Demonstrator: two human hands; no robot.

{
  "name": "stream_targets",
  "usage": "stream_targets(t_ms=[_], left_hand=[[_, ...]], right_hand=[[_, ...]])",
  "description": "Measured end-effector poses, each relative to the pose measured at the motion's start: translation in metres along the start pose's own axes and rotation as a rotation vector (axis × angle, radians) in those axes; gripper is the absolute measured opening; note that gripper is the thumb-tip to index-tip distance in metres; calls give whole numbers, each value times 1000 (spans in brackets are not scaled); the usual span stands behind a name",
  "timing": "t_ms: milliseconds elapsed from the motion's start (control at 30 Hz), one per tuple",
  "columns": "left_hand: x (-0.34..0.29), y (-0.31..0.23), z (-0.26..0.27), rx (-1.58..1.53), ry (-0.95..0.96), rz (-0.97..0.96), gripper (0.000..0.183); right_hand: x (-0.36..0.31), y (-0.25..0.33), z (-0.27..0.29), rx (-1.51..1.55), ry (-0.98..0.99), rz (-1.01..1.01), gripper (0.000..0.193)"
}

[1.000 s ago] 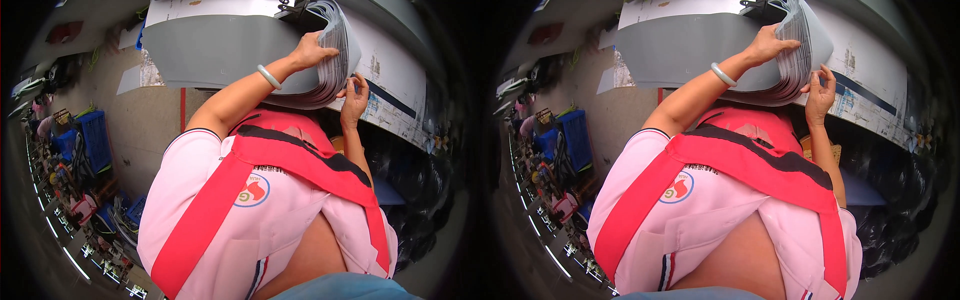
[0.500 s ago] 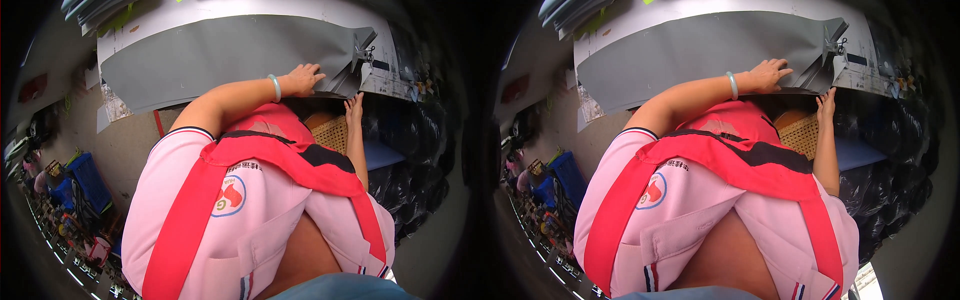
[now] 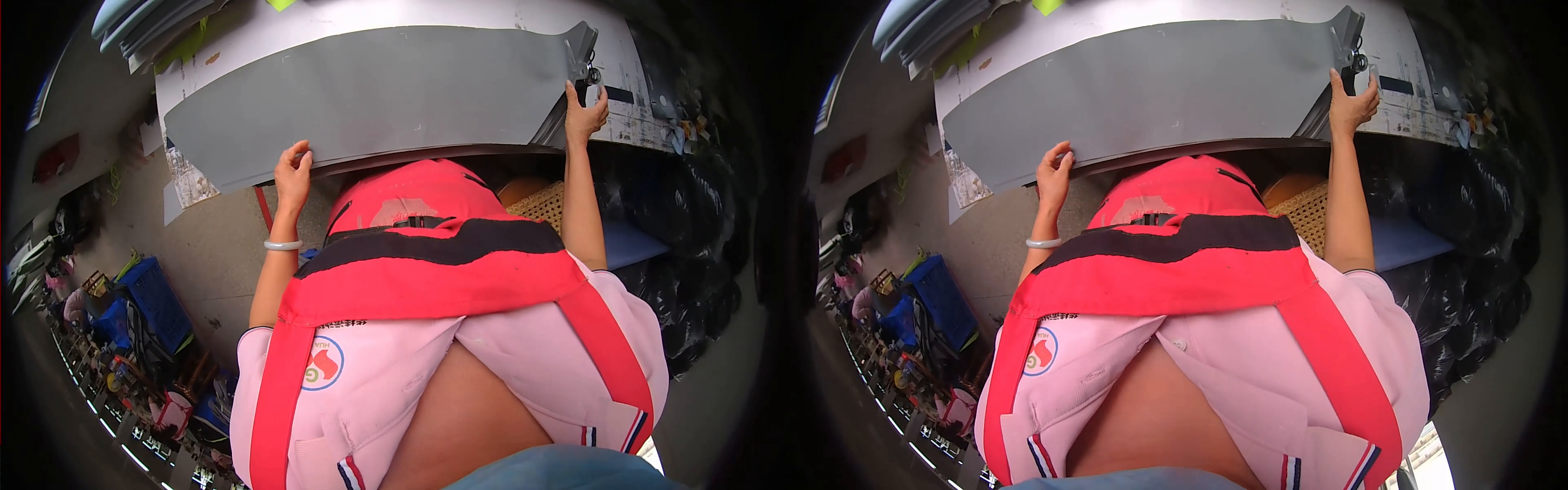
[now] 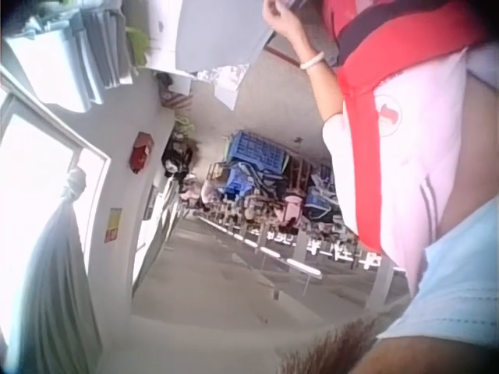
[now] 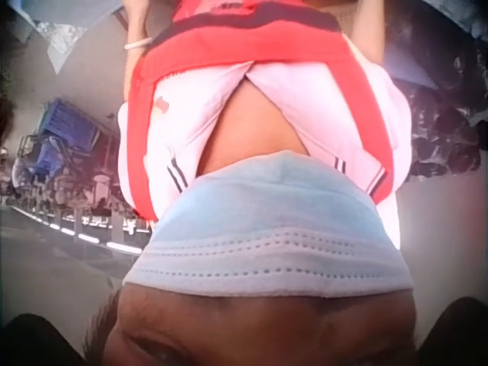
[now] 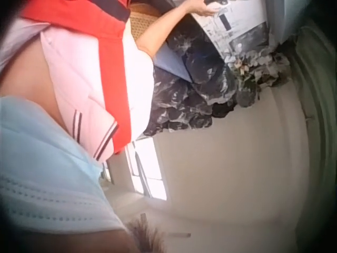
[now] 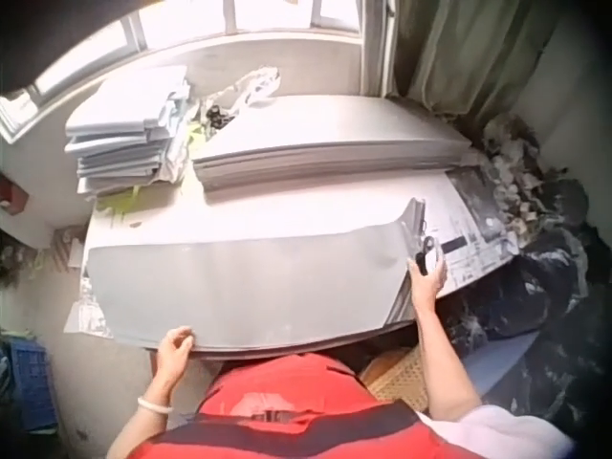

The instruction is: Cleaning and wiping grey panels with a cloth on a workbench.

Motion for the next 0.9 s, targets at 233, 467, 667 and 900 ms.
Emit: stream_targets(t_ms=[233,467,667,900], left_hand=[[7,213,158,163,-741,981,72],[12,193,98,-489,-335,717,26],[-11,116,43,-464,-159,607,21],[-6,122,39,-335,-81,590,29]], right_hand=[[57,-14,-33,-219,44,-127,61],[100,-170,-9,77,77,-595,70],[152,-306,-15,546,153,-989,78],[111,-264,44,26,-35,-870,95]])
Point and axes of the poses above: each hand's wrist, its own x-axis towards the middle knuckle, its own z-axis out of the back of the hand, y = z × x, the point moved 10 cm from there along x, towards the middle knuckle, and after that the axes turned 13 degrees about x, right-handed, at the moved point
